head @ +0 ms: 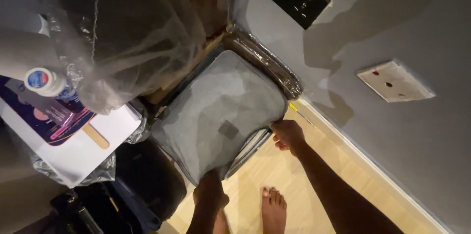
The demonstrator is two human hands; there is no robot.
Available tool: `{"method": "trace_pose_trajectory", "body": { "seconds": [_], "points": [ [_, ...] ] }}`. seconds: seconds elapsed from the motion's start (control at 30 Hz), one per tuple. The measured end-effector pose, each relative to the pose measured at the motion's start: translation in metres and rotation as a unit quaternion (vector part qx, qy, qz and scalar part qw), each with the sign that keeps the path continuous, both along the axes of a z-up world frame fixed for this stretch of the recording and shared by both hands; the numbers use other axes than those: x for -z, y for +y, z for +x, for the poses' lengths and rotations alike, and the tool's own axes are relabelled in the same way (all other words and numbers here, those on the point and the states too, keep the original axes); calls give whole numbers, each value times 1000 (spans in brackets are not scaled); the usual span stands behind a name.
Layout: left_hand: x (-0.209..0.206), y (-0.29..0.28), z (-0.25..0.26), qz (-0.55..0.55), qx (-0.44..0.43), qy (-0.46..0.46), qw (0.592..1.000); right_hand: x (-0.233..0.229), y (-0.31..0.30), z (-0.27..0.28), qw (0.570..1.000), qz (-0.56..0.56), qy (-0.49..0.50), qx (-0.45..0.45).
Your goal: Organize some items and then sweep the floor of a bedroom.
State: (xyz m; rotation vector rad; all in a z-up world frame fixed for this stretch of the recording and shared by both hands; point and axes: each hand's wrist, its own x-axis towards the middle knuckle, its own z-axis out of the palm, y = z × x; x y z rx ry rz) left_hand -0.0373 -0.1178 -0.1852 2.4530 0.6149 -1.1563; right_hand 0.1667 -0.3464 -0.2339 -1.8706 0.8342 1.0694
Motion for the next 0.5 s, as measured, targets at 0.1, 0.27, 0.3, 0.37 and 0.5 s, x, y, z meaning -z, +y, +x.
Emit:
{"method": "trace_pose_trajectory", "body": {
  "seconds": [0.1, 0.27, 0.3, 0.37, 0.5],
  "points": [
    [-20, 3, 5, -48, -30, 29, 998, 4, -17, -35, 997, 66, -38, -20],
    [-3, 10, -44, -118, -80, -121, 982, -10, -50, -114, 963, 222, -36, 149],
    [-6, 6, -41, -122, -115, -167, 972, 0, -65, -122, 932, 283, -66, 215],
    [-23, 4, -32, -126, -151, -153, 969, 3, -77, -127, 941, 240, -83, 225],
    [-79, -14, -2, -217, -324, -29, 920, 1, -89, -131, 939, 162, -113, 282]
  ]
}}
